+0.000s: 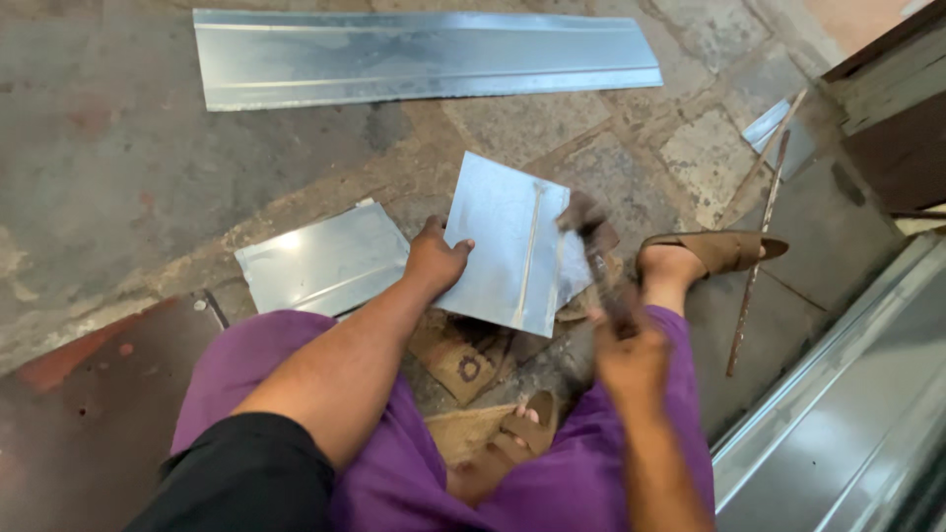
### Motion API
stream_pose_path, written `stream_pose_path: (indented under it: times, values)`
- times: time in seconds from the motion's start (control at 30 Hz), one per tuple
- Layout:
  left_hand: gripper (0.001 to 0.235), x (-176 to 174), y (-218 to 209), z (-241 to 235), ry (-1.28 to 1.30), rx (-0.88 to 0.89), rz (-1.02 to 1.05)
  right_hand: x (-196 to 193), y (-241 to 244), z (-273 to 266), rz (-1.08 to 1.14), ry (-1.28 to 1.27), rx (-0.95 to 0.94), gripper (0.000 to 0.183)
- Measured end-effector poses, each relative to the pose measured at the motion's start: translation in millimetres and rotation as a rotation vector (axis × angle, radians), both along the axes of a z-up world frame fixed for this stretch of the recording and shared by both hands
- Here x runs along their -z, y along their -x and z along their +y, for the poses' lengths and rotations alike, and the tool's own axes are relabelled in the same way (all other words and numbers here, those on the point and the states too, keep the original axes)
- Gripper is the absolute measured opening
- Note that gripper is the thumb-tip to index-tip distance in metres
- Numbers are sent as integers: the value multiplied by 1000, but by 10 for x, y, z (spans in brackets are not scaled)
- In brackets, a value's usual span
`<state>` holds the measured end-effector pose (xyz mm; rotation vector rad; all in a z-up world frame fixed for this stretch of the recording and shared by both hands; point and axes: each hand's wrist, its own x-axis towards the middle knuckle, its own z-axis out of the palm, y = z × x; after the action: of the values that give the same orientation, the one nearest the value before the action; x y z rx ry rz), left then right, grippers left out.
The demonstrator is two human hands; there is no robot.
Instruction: The person hammers metal sheets against a hard surface with a hammer, bending the edges and shaping the pieces. They pick up individual metal sheets from the floor, manipulate them by hand to align with a work surface, and place them back on the floor after shaping.
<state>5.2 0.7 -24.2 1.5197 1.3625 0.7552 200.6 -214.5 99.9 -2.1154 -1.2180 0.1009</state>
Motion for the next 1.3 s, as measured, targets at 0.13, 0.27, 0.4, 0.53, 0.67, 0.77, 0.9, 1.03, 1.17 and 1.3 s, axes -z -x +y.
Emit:
stream_pose_path:
  times: [0.13,0.27,0.4,0.53,0.67,0.77,0.9,1.03,1.17,1.3]
  values:
    - [53,-8,24,-23,-18,-73,2,-735,-79,-44,-172,-503,-163,33]
    - [52,-53,0,2,10,-99,-11,-894,-51,-69,266,-829,-167,33]
    - [56,-13,-1,9,6,-98,-19,-263,60,3,-248,-506,-29,34]
    - [57,74,-16,-6,-56,-106,-22,316,200,77,20,171,-103,39]
    - [55,69,20,17,-85,-128,-16,-6,195,49,46,-82,-112,37]
    - [51,-1,-7,66,-3,-131,-43,-598,58,33,-532,-367,-201,30]
    - [47,-91,8,36,16,-178,-73,-901,-11,-46,244,-759,-201,27]
    - [50,-90,25,44,20,-195,-41,-461,29,8,196,-803,-144,28]
    - [53,17,1,46,2,-195,-41,204,203,120,-267,-39,-120,33]
    - [57,87,9,42,-72,-239,-53,106,248,91,-22,169,-59,50]
